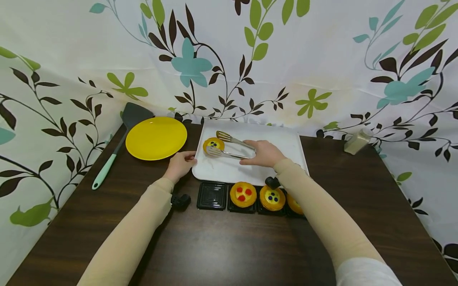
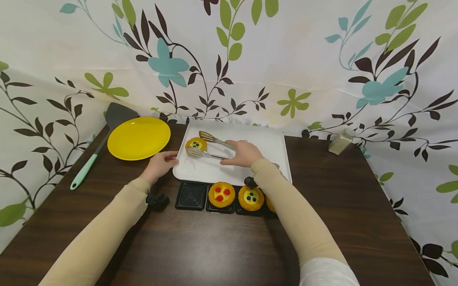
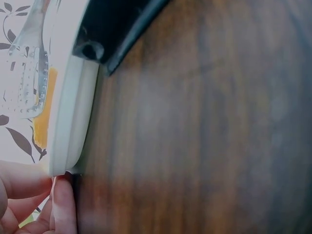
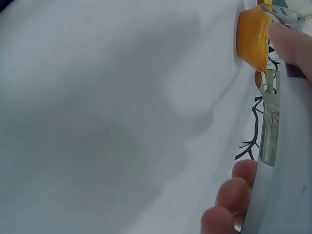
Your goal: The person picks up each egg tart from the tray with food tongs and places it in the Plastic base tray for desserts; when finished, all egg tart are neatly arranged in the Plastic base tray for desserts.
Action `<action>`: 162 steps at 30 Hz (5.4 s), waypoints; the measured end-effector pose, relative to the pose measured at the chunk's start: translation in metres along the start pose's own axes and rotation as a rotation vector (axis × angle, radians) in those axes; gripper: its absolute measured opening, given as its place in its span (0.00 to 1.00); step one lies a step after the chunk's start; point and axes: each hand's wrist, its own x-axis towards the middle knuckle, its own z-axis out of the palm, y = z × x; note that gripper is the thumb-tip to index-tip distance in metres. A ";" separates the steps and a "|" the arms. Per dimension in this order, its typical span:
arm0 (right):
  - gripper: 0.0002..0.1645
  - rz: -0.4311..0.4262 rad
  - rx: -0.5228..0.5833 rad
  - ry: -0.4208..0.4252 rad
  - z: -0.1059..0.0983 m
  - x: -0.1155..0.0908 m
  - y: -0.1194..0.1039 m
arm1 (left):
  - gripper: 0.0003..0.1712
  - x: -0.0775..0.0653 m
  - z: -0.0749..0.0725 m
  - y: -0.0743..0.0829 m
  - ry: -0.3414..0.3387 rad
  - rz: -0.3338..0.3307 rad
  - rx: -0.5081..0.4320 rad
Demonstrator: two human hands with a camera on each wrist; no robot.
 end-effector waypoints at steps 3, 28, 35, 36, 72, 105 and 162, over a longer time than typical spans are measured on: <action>0.51 -0.005 0.003 -0.004 0.001 0.001 -0.001 | 0.23 -0.001 -0.001 0.000 0.005 0.001 -0.002; 0.47 -0.052 0.031 0.059 -0.003 -0.015 -0.004 | 0.23 0.000 0.001 0.000 0.005 0.006 -0.001; 0.47 -0.098 0.015 0.082 -0.012 -0.037 -0.008 | 0.23 -0.001 0.000 0.001 0.001 0.001 0.003; 0.47 -0.109 0.007 0.089 -0.012 -0.040 -0.008 | 0.23 -0.001 0.000 0.002 0.000 0.002 0.003; 0.44 -0.257 0.034 0.105 0.025 -0.126 -0.011 | 0.23 -0.003 0.001 0.002 0.011 0.014 0.013; 0.45 -0.255 -0.038 0.088 0.036 -0.129 -0.015 | 0.22 -0.001 0.002 -0.001 0.011 0.007 0.003; 0.48 -0.235 -0.082 0.150 0.038 -0.134 -0.016 | 0.22 -0.002 0.000 -0.001 -0.001 0.006 -0.009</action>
